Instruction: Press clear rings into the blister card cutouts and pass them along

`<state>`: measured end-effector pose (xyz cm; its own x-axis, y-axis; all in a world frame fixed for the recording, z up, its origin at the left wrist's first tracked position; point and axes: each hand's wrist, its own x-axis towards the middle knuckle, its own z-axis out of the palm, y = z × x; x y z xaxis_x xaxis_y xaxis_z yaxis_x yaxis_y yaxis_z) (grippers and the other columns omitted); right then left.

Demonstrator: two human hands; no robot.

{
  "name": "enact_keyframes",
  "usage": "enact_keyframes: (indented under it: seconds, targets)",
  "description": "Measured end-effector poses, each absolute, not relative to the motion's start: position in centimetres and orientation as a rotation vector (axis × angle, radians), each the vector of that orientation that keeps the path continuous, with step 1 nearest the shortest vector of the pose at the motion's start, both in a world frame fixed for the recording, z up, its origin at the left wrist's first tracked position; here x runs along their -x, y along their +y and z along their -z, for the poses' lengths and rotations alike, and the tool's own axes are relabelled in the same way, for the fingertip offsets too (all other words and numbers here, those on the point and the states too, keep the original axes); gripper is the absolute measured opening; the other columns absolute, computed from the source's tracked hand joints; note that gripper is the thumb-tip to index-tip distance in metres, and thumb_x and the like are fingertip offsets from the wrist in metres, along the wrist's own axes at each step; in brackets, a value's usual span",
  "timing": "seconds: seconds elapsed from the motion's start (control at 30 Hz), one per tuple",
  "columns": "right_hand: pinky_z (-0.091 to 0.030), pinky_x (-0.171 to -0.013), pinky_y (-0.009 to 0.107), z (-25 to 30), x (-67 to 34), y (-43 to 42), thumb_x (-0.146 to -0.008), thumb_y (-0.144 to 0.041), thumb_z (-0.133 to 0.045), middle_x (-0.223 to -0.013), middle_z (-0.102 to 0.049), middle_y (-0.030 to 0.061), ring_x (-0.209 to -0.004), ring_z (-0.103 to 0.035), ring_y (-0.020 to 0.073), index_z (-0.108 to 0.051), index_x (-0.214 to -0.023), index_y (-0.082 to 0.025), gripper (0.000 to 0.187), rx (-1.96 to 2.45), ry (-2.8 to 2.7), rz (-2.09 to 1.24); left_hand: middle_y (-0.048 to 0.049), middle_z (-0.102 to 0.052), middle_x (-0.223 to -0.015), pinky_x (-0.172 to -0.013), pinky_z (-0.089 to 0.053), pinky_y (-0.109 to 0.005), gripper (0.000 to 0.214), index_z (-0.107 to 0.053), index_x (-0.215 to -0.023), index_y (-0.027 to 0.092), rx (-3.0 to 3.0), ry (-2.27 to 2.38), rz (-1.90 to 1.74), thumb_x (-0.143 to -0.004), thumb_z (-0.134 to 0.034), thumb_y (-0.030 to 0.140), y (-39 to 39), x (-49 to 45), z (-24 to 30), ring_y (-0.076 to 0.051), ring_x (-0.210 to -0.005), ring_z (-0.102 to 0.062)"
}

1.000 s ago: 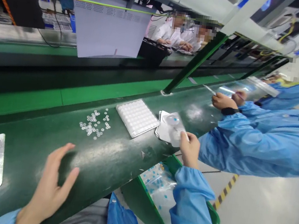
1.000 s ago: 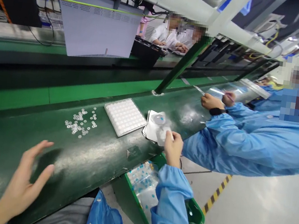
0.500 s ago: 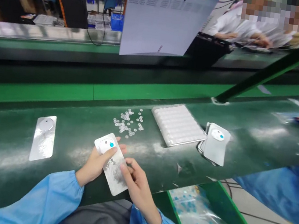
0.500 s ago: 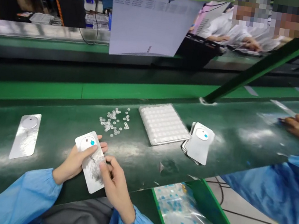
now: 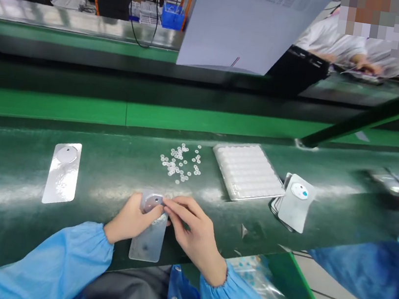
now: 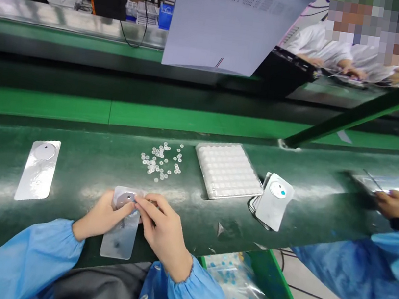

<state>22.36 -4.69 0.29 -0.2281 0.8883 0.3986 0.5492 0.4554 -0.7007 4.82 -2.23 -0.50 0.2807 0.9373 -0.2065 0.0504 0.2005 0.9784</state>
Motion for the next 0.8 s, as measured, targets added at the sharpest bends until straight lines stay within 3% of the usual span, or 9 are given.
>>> enact_keyframes:
  seconds: [0.23,0.33,0.53,0.7,0.8]
  targets:
    - [-0.060,-0.071,0.029,0.2,-22.5,-5.3,-0.102,-0.010,-0.050,-0.105,-0.073,0.0089,-0.086,-0.073,0.0195,-0.072,-0.128,-0.028,0.039,1.239,-2.039,-0.360,0.0009,-0.060,-0.063,-0.055,-0.042,-0.024,0.029,-0.059,-0.069,0.018,-1.167,1.053,-0.817,-0.090,-0.063,0.037,-2.5,-4.7,0.3,-0.014,-0.060,-0.055]
    - [-0.061,-0.074,0.030,0.0,-22.2,-5.4,-0.103,-0.013,-0.053,-0.102,-0.076,0.0081,-0.086,-0.074,0.0203,-0.074,-0.123,-0.026,0.032,1.255,-2.064,-0.269,-0.0007,-0.065,-0.069,-0.059,-0.047,-0.027,0.027,-0.064,-0.075,0.018,-1.131,1.002,-0.810,-0.092,-0.058,0.039,-2.7,-4.5,0.2,-0.017,-0.066,-0.059]
    - [-0.058,-0.072,0.029,-0.2,-21.7,-5.3,-0.104,-0.019,-0.054,-0.098,-0.077,0.0078,-0.081,-0.073,0.0191,-0.075,-0.106,-0.023,0.021,1.319,-2.080,-0.202,-0.0016,-0.062,-0.067,-0.063,-0.048,-0.030,0.036,-0.059,-0.067,0.022,-1.152,1.061,-0.827,-0.092,-0.052,0.047,-3.0,-4.1,0.5,-0.020,-0.069,-0.056]
    - [-0.056,-0.068,0.028,0.1,-20.8,-4.9,-0.105,-0.029,-0.051,-0.093,-0.070,0.0083,-0.080,-0.068,0.0186,-0.068,-0.095,-0.022,0.021,1.327,-1.833,-0.532,-0.0022,-0.065,-0.075,-0.081,-0.052,-0.033,0.029,-0.062,-0.069,0.022,-1.044,1.277,-0.797,-0.085,-0.055,0.046,-2.8,-4.1,0.6,-0.024,-0.085,-0.062]
    - [-0.046,-0.051,0.025,-0.3,-21.4,-4.7,-0.103,-0.042,-0.057,-0.072,-0.059,0.0011,-0.060,-0.056,0.0145,-0.064,-0.090,-0.022,0.025,1.308,-1.391,-0.901,-0.0074,-0.071,-0.078,-0.076,-0.056,-0.038,0.033,-0.069,-0.080,0.020,-0.788,1.149,-0.731,-0.083,-0.053,0.050,-2.4,-4.4,0.5,-0.029,-0.085,-0.069]
